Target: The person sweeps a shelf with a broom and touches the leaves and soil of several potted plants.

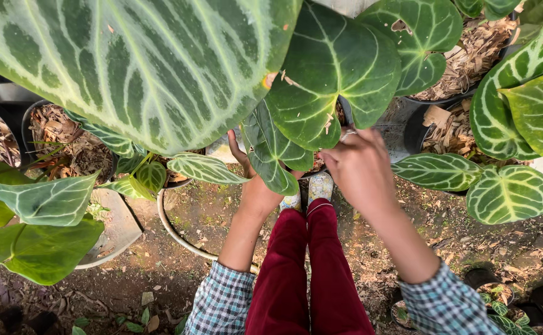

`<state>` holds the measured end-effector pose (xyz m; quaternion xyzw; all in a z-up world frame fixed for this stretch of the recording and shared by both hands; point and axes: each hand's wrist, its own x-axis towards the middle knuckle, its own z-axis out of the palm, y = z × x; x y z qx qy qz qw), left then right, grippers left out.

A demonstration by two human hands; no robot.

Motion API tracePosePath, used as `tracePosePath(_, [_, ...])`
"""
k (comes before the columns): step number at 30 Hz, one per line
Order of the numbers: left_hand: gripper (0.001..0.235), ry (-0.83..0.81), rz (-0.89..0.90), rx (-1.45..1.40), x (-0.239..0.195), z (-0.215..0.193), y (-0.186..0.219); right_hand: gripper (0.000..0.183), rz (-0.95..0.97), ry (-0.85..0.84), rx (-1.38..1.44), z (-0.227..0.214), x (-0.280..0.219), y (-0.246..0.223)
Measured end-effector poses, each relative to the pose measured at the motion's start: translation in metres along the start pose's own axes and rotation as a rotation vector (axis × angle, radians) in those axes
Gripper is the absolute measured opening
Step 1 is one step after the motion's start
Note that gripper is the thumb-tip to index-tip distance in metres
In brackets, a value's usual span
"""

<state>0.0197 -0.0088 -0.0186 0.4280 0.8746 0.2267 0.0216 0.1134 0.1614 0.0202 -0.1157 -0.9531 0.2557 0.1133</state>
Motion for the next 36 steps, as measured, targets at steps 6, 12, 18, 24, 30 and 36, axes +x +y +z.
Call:
tracePosePath(6, [0.052, -0.059, -0.026, -0.081, -0.005, 0.005, -0.003, 0.032, -0.006, 0.029, -0.05, -0.023, 0.005, 0.015])
tracePosePath(12, [0.05, -0.059, -0.032, -0.07, -0.004, 0.011, -0.005, 0.024, -0.034, 0.057, -0.205, -0.004, 0.011, 0.014])
tracePosePath(18, [0.059, -0.16, -0.111, -0.091, -0.003, 0.011, -0.007, 0.021, 0.031, 0.015, -0.233, 0.013, 0.014, 0.017])
tracePosePath(24, [0.057, -0.108, -0.064, -0.093, -0.005, 0.005, -0.007, 0.024, 0.033, 0.036, 0.001, -0.002, 0.007, 0.015])
tracePosePath(30, [0.06, -0.094, -0.064, -0.079, -0.003, 0.004, -0.003, 0.035, 0.053, 0.073, 0.068, 0.007, 0.004, 0.009])
tracePosePath(36, [0.057, -0.066, -0.071, -0.524, -0.006, -0.001, -0.021, 0.024, 0.079, 0.125, 0.101, 0.009, -0.011, 0.01])
